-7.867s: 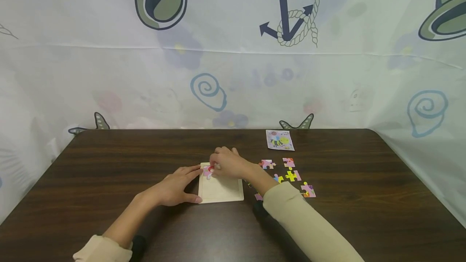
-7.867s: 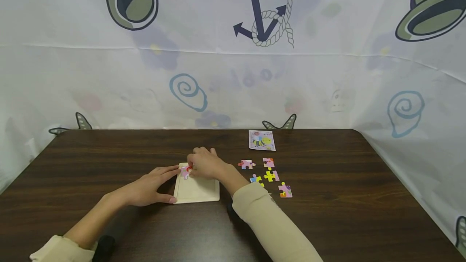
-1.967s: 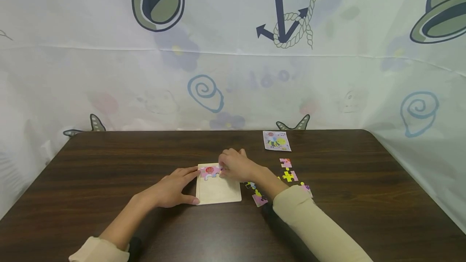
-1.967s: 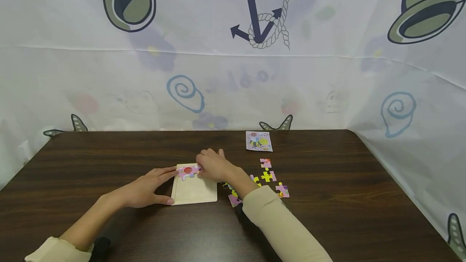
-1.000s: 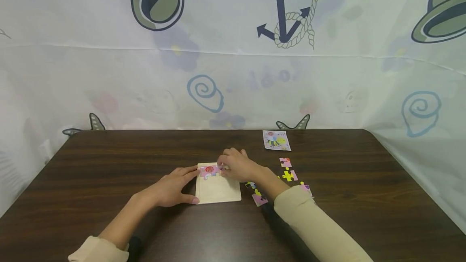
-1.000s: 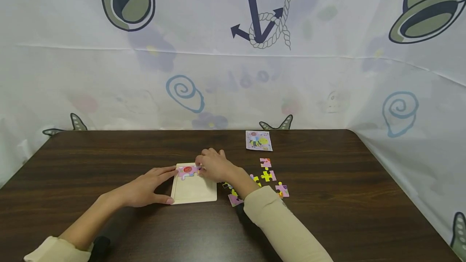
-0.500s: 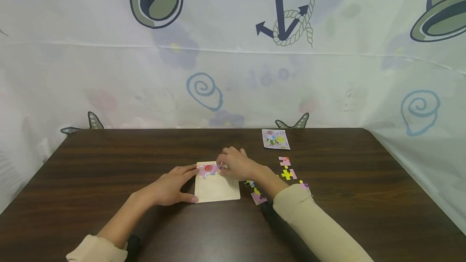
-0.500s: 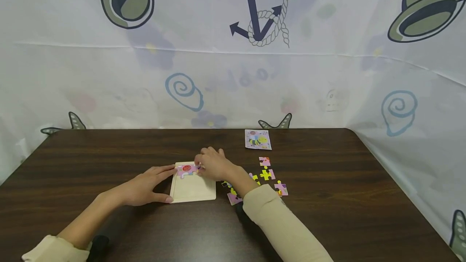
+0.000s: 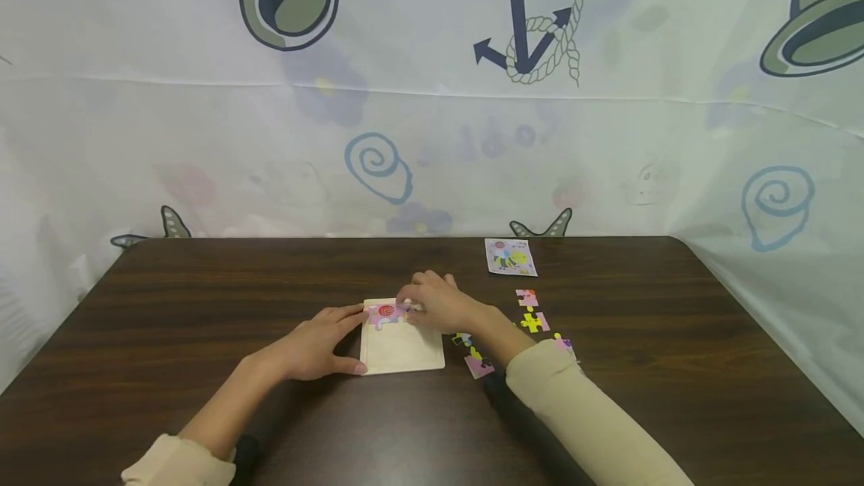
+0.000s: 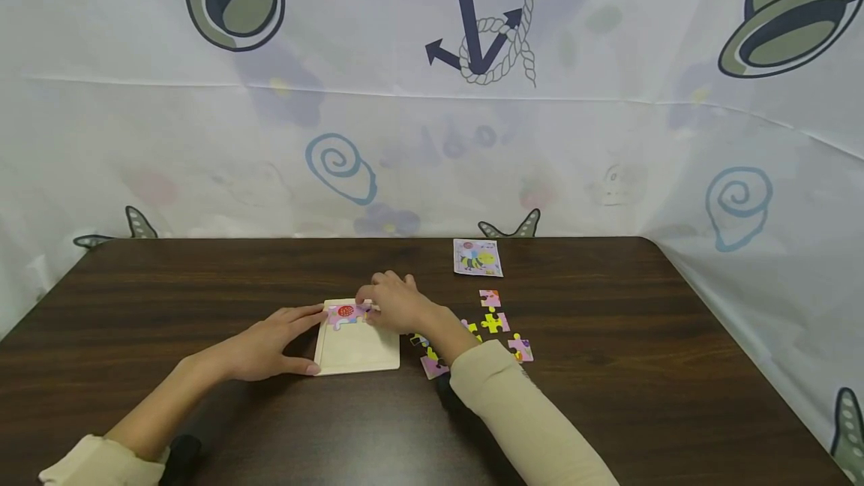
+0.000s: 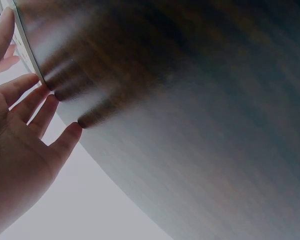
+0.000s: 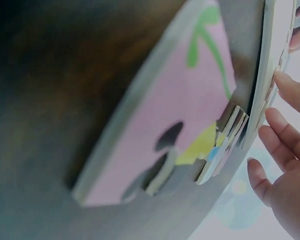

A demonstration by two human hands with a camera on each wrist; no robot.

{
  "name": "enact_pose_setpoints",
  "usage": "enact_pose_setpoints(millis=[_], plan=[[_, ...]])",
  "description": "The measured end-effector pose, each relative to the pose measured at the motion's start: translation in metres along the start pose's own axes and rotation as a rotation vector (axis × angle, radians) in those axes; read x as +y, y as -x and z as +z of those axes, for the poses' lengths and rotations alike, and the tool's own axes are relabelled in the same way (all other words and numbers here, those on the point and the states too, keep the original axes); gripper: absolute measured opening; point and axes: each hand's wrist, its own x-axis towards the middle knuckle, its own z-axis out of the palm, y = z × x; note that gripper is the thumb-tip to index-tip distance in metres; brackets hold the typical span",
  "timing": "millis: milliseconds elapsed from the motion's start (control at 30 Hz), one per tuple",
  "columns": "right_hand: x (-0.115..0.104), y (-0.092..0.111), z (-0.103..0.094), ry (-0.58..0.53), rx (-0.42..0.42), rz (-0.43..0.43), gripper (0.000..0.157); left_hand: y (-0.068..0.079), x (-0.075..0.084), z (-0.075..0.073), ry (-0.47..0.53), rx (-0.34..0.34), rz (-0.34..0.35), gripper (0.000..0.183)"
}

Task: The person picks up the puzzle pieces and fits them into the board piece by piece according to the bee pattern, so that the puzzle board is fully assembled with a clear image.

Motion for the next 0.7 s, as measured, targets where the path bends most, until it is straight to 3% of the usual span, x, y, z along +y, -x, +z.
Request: enact_pose_setpoints(millis=[467,700], plan=[[0.0009,-0.0002,-0.0005,-0.013,-0.006,-0.018,0.020,0.0004,0.0003,-0.0010,-0.002,0.002,0.006,0.081],[0.0084,0.0018,-0.0042,-0.135,-0.017,-0.002,0.027,0.0012,0.0020,-0.0018,0.005,-0.002,0.006,0.081]])
